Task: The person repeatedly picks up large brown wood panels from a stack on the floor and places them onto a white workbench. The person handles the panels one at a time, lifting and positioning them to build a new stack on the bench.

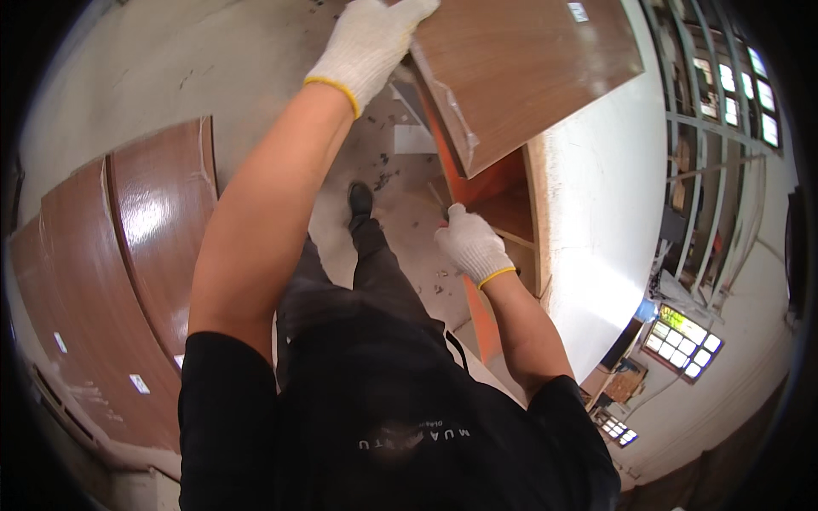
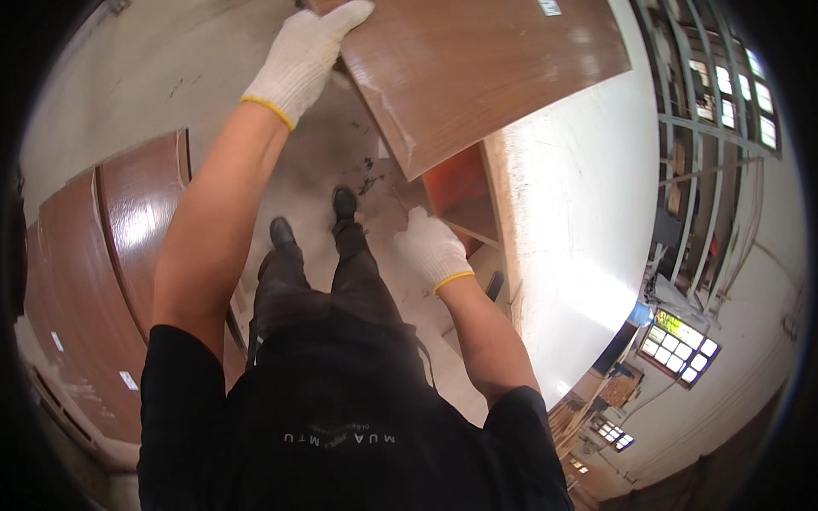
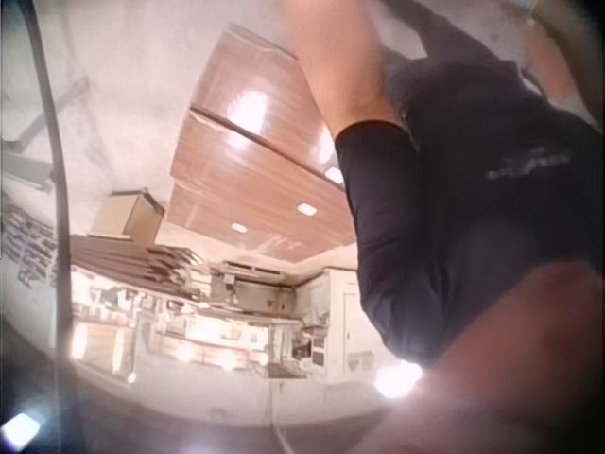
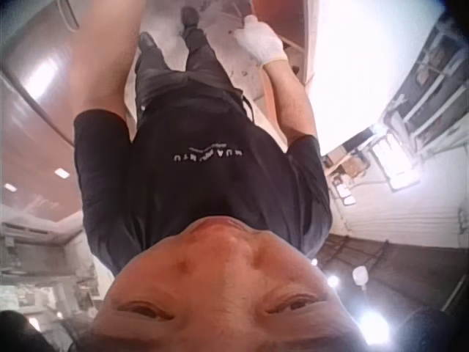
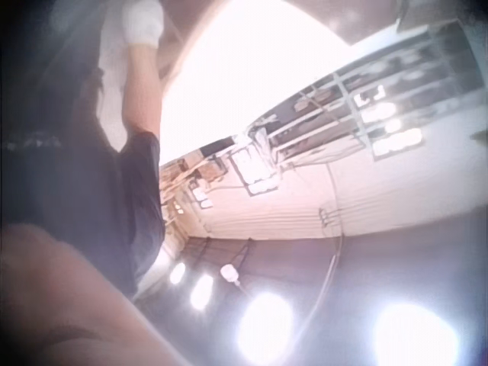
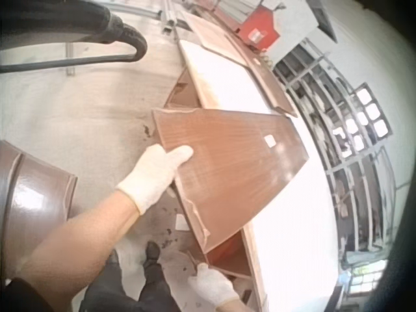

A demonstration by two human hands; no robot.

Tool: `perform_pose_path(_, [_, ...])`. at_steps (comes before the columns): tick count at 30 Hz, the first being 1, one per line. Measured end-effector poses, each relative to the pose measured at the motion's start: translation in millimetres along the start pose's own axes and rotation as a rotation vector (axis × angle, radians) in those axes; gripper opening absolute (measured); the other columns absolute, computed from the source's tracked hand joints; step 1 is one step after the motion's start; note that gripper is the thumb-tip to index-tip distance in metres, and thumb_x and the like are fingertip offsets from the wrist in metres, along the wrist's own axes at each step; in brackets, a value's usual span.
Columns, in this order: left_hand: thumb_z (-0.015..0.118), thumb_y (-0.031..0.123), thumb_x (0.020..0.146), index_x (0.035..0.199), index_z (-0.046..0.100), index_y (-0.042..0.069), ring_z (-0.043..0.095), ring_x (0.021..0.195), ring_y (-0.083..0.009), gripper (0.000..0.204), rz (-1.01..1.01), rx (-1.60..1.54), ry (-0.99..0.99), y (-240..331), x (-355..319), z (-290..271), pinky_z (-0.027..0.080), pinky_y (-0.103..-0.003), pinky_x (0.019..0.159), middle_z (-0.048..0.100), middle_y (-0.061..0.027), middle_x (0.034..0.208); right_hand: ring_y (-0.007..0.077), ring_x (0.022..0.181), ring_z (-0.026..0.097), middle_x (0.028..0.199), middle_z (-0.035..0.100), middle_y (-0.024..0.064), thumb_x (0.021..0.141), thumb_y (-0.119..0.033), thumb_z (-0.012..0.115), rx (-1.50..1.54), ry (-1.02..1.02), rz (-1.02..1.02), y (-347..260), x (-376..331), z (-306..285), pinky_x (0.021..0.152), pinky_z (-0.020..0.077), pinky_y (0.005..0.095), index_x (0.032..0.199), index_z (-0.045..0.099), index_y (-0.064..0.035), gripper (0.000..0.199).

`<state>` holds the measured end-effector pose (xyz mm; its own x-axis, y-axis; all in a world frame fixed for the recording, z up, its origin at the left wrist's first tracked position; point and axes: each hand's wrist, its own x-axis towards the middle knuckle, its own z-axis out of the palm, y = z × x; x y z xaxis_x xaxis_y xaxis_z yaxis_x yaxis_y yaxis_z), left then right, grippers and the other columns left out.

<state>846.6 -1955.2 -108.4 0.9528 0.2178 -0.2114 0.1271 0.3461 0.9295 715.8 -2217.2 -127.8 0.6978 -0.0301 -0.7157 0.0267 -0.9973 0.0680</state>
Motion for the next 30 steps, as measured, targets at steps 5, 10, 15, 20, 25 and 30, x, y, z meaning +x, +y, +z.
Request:
perform_pose_path(5, [0.069,0.027,0.1,0.125,0.07,-0.007,0.072,0.099,-0.0236,0.043,0.025,-0.231,-0.079,-13.5,9.8,2.0,0.057,-0.036,0.089,0.076,-0.0172,0.109,0.0473,0.117,0.067,0.123,0.067,0.0346,0.096,-0.033,0.057,0.29,-0.03,0.127,41.3,47.6,37.5,0.103,0.0507,0.0548,0.128,0.059,0.0031,0.048])
perform_pose_path(10, [0.077,0.032,0.097,0.133,0.064,-0.004,0.07,0.105,-0.0185,0.053,-0.004,-0.03,-0.057,-22.1,6.8,-5.5,0.056,-0.034,0.094,0.073,-0.0096,0.12,0.039,0.122,0.066,0.132,0.066,0.0269,0.097,-0.033,0.062,1.133,0.101,0.403,85.4,158.2,91.4,0.104,0.0523,0.0471,0.138,0.059,0.0008,0.054])
perform_pose_path(15, [0.073,0.028,0.098,0.136,0.063,-0.005,0.069,0.103,-0.0206,0.051,0.038,-0.309,-0.044,-23.2,-5.8,12.8,0.055,-0.036,0.092,0.071,-0.0096,0.123,0.0339,0.131,0.06,0.139,0.065,0.0186,0.101,-0.035,0.062,1.335,0.343,0.103,102.1,220.2,93.2,0.11,0.048,0.043,0.142,0.058,-0.0018,0.053])
perform_pose_path(20, [0.068,0.02,0.103,0.141,0.059,-0.004,0.065,0.119,-0.0176,0.046,-0.232,-0.135,-0.041,-5.7,-57.9,-7.1,0.052,-0.034,0.101,0.066,-0.0074,0.136,0.0287,0.14,0.054,0.147,0.063,0.0103,0.104,-0.037,0.062,0.34,0.32,-0.595,79.8,104.3,68.0,0.116,0.0437,0.039,0.146,0.057,-0.0043,0.053])
perform_pose_path(25, [0.071,0.021,0.099,0.146,0.054,-0.007,0.065,0.123,-0.0232,0.057,-0.232,-0.133,0.111,2.0,-158.0,-71.7,0.051,-0.036,0.108,0.066,-0.0115,0.137,0.0331,0.141,0.053,0.155,0.054,0.0086,0.094,-0.04,0.071,2.519,-0.618,-0.67,46.6,-8.6,36.4,0.108,0.0486,0.0532,0.153,0.049,-0.0096,0.069])
perform_pose_path(30, [0.074,0.021,0.094,0.152,0.048,-0.007,0.061,0.13,-0.0254,0.07,-0.243,-0.068,0.446,29.4,-280.7,-173.2,0.046,-0.038,0.115,0.063,-0.0134,0.144,0.0334,0.15,0.043,0.169,0.038,0.0107,0.094,-0.053,0.063,2.179,-0.907,-0.715,-9.3,-4.9,-7.7,0.122,0.038,0.058,0.167,0.029,-0.0132,0.09])
